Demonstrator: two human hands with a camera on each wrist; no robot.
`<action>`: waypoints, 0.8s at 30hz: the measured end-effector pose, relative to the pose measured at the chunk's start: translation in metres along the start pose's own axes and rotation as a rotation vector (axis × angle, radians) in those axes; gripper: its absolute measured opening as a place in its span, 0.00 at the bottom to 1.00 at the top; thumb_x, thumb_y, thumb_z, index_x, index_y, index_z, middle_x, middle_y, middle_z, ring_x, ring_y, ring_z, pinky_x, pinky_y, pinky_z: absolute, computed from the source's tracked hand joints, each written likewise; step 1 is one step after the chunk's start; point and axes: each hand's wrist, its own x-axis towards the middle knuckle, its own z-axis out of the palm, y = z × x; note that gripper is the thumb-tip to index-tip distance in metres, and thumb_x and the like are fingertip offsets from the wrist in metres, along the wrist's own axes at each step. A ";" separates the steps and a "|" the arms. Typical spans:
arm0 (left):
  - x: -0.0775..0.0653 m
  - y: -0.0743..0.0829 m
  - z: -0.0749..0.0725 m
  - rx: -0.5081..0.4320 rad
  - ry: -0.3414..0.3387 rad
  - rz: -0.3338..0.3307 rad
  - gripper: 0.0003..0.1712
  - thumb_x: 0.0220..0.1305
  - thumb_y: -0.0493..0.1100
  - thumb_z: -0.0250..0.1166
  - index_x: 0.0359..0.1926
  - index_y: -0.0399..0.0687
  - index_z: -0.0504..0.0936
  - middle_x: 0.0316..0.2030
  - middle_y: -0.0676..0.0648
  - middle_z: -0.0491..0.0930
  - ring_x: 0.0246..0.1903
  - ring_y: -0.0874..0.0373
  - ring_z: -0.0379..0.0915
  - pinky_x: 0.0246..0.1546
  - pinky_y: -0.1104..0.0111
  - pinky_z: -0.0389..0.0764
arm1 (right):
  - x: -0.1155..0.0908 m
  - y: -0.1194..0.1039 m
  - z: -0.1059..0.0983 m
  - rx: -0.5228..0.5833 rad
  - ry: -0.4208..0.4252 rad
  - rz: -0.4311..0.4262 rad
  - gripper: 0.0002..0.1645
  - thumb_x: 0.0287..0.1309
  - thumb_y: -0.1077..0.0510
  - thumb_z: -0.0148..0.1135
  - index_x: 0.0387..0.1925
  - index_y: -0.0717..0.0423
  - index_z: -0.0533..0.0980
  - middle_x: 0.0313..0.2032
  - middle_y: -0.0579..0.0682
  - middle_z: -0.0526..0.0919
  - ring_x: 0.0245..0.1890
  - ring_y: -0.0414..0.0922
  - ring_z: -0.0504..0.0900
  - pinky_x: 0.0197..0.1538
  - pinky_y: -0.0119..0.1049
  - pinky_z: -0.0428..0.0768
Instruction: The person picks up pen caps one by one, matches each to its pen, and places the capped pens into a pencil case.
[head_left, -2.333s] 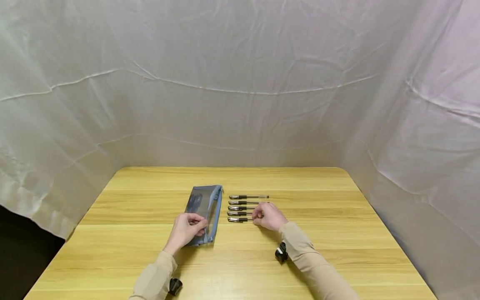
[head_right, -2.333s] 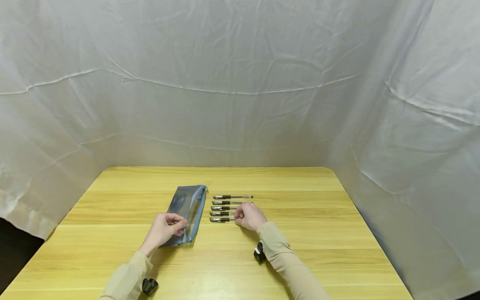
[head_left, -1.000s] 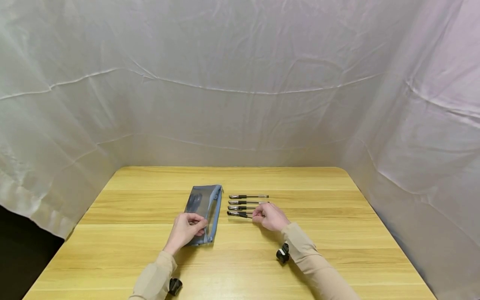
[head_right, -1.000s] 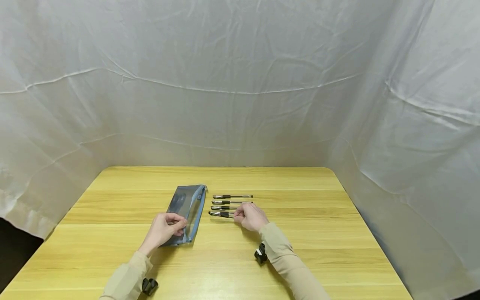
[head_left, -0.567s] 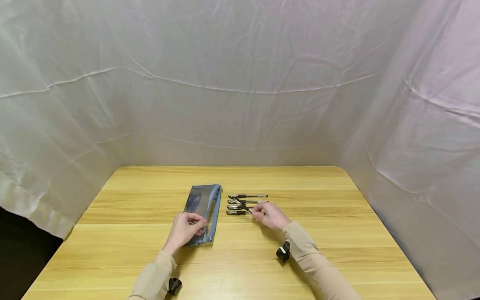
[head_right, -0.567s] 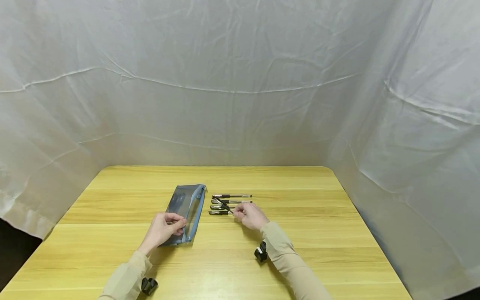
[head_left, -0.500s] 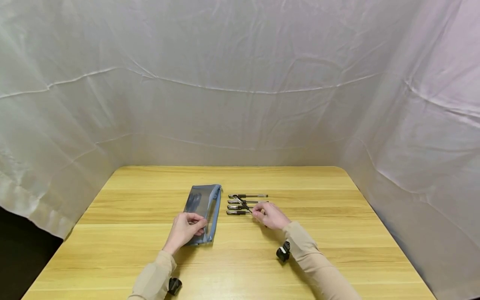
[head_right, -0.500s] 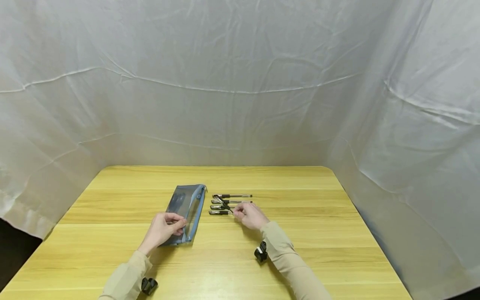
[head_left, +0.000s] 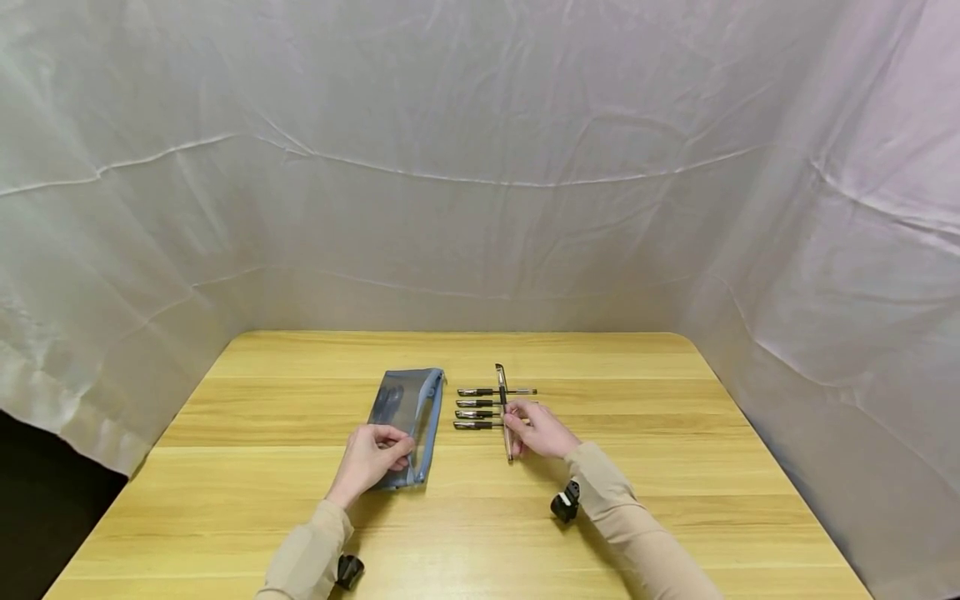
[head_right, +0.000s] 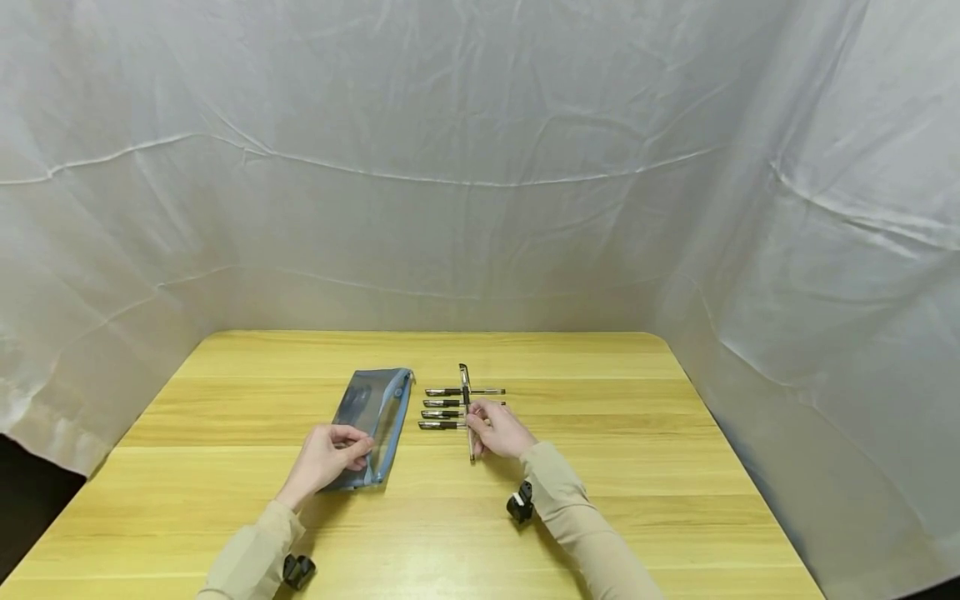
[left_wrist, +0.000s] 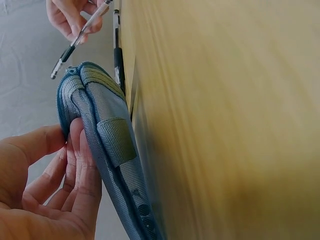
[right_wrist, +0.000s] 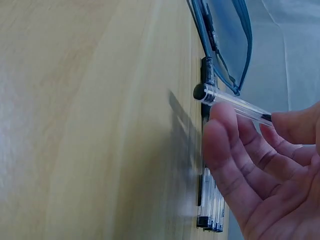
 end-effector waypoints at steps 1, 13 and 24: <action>0.000 0.000 0.000 0.001 -0.002 -0.002 0.06 0.63 0.33 0.68 0.36 0.30 0.87 0.26 0.39 0.87 0.20 0.58 0.83 0.25 0.71 0.86 | 0.000 0.000 0.000 0.005 0.001 0.009 0.14 0.76 0.62 0.48 0.50 0.72 0.71 0.27 0.60 0.83 0.19 0.41 0.81 0.24 0.35 0.84; 0.001 -0.001 0.000 0.018 -0.004 -0.001 0.06 0.63 0.33 0.67 0.36 0.30 0.87 0.25 0.40 0.87 0.21 0.57 0.83 0.25 0.70 0.86 | 0.001 -0.008 0.004 0.278 -0.033 0.162 0.18 0.73 0.66 0.50 0.58 0.74 0.65 0.46 0.71 0.79 0.26 0.44 0.84 0.36 0.42 0.89; 0.001 -0.001 0.000 0.000 -0.004 0.002 0.06 0.63 0.32 0.67 0.36 0.30 0.87 0.26 0.40 0.87 0.21 0.58 0.83 0.25 0.71 0.86 | 0.020 -0.020 0.025 0.458 -0.054 0.274 0.24 0.71 0.64 0.53 0.63 0.75 0.64 0.38 0.60 0.82 0.22 0.41 0.83 0.33 0.34 0.88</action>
